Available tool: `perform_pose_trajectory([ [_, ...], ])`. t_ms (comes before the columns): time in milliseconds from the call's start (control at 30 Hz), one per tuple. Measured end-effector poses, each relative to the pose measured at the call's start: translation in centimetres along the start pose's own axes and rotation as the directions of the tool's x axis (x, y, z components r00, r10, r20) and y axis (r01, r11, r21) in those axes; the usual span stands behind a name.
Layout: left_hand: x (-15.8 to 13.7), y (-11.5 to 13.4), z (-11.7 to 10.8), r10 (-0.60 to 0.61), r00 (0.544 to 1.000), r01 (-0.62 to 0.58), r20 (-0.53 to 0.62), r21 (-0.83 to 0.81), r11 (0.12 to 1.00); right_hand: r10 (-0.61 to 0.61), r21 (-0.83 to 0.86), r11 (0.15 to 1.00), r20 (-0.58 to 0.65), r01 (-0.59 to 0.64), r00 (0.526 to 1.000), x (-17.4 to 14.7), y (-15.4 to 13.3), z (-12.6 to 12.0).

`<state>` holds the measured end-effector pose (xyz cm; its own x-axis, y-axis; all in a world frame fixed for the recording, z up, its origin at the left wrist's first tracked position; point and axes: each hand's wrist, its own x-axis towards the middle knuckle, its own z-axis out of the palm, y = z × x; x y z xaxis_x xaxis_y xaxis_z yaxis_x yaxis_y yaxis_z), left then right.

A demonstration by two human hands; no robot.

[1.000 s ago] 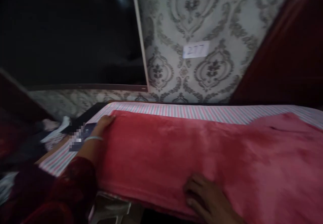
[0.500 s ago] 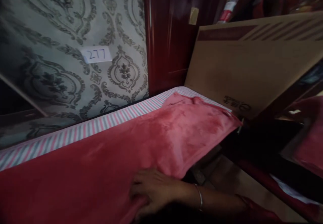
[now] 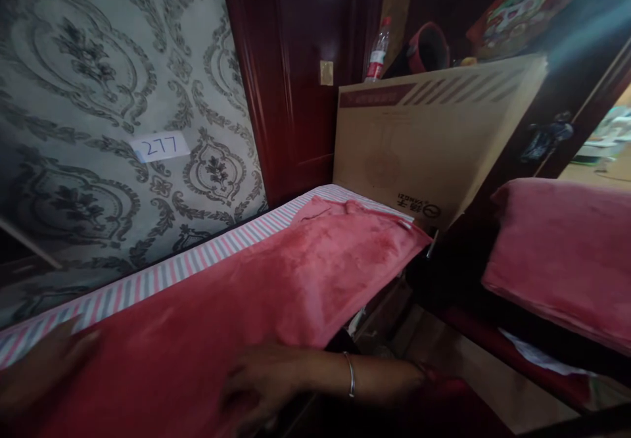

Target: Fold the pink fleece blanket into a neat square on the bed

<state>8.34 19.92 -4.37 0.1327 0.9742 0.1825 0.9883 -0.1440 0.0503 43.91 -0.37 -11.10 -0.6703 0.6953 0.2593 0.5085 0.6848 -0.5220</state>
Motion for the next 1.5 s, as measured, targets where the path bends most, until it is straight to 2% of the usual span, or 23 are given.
perform_pose_trajectory([
  [100, 3.4, 4.0, 2.5, 0.11, 0.992, -0.106, 0.069, -0.064, 0.992, 0.057, 0.136, 0.99, -0.151, -0.036, 0.987, -1.1, 1.1, -3.5],
  [133, 3.8, 5.4, 3.2, 0.144, 0.987, -0.138, 0.073, -0.081, 0.987, 0.127, 0.138, 0.986, -0.242, -0.096, 0.962, -1.6, 2.0, -5.2],
  [167, 3.9, 6.8, 3.8, 0.166, 0.984, -0.16, 0.071, -0.088, 0.983, 0.206, 0.126, 0.977, -0.343, -0.172, 0.917, -2.3, 3.2, -7.2],
  [200, 3.7, 8.0, 4.3, 0.176, 0.982, -0.169, 0.072, -0.087, 0.982, 0.288, 0.113, 0.957, -0.451, -0.266, 0.845, -3.1, 4.7, -9.3],
  [233, 3.3, 9.2, 4.8, 0.175, 0.982, -0.17, 0.069, -0.07, 0.983, 0.372, 0.114, 0.919, -0.566, -0.377, 0.736, -3.9, 6.5, -11.6],
  [300, 2.2, 10.8, 5.6, 0.162, 0.985, -0.162, 0.055, -0.003, 0.987, 0.433, 0.135, 0.868, -0.68, -0.478, 0.592, -5.9, 10.3, -16.4],
  [367, 1.4, 11.5, 6.3, 0.161, 0.987, -0.162, 0.017, 0.061, 0.985, 0.477, 0.201, 0.775, -0.808, -0.598, 0.346, -8.0, 14.1, -21.0],
  [433, 1.2, 11.5, 6.9, 0.173, 0.985, -0.171, -0.01, 0.084, 0.982, 0.496, 0.271, 0.7, -0.85, -0.661, 0.177, -10.1, 17.5, -24.8],
  [467, 1.3, 11.2, 7.1, 0.177, 0.984, -0.176, -0.01, 0.08, 0.981, 0.504, 0.306, 0.665, -0.857, -0.681, 0.107, -11.1, 19.0, -26.3],
  [533, 1.7, 10.6, 7.5, 0.173, 0.985, -0.171, -0.014, 0.063, 0.983, 0.522, 0.364, 0.611, -0.853, -0.703, 0.013, -12.6, 21.6, -28.4],
  [600, 2.1, 10.0, 7.9, 0.159, 0.987, -0.158, -0.027, 0.036, 0.987, 0.552, 0.406, 0.57, -0.833, -0.714, -0.032, -13.5, 23.9, -29.3],
  [700, 2.6, 9.2, 8.5, 0.144, 0.989, -0.144, -0.041, -0.008, 0.99, 0.628, 0.458, 0.504, -0.776, -0.732, -0.053, -14.0, 26.6, -29.6],
  [767, 2.8, 8.7, 8.8, 0.144, 0.989, -0.144, -0.028, -0.025, 0.989, 0.692, 0.498, 0.431, -0.717, -0.752, -0.078, -14.3, 28.0, -29.4],
  [900, 2.9, 8.0, 9.2, 0.173, 0.985, -0.173, -0.022, -0.015, 0.985, 0.793, 0.57, 0.263, -0.587, -0.778, -0.162, -15.3, 29.1, -28.9],
  [967, 2.9, 7.8, 9.4, 0.193, 0.981, -0.193, -0.028, -0.002, 0.981, 0.816, 0.6, 0.242, -0.551, -0.763, -0.174, -15.9, 28.8, -28.6],
  [1033, 2.9, 7.9, 9.6, 0.2, 0.979, -0.2, -0.041, 0.008, 0.98, 0.826, 0.631, 0.284, -0.543, -0.722, -0.15, -16.3, 28.0, -28.6],
  [1133, 2.8, 8.3, 9.5, 0.196, 0.979, -0.196, -0.062, 0.015, 0.981, 0.811, 0.678, 0.423, -0.579, -0.602, -0.082, -16.1, 26.1, -29.4],
  [1200, 2.6, 8.6, 9.3, 0.192, 0.98, -0.191, -0.06, 0.023, 0.981, 0.769, 0.688, 0.534, -0.636, -0.492, -0.054, -15.6, 24.4, -30.8],
  [1300, 2.3, 9.2, 8.6, 0.203, 0.978, -0.202, -0.051, 0.04, 0.979, 0.678, 0.651, 0.677, -0.733, -0.343, -0.053, -14.5, 21.5, -34.5],
  [1367, 2.1, 9.5, 8.2, 0.208, 0.977, -0.206, -0.054, 0.047, 0.978, 0.59, 0.593, 0.772, -0.802, -0.228, -0.091, -13.9, 19.3, -37.4],
  [1433, 1.9, 9.8, 7.7, 0.215, 0.975, -0.213, -0.06, 0.045, 0.976, 0.458, 0.483, 0.869, -0.867, -0.11, -0.196, -13.4, 16.8, -40.3],
  [1500, 1.7, 10.2, 7.2, 0.232, 0.971, -0.23, -0.058, 0.031, 0.973, 0.338, 0.377, 0.923, -0.887, -0.072, -0.315, -13.3, 14.3, -42.9],
])
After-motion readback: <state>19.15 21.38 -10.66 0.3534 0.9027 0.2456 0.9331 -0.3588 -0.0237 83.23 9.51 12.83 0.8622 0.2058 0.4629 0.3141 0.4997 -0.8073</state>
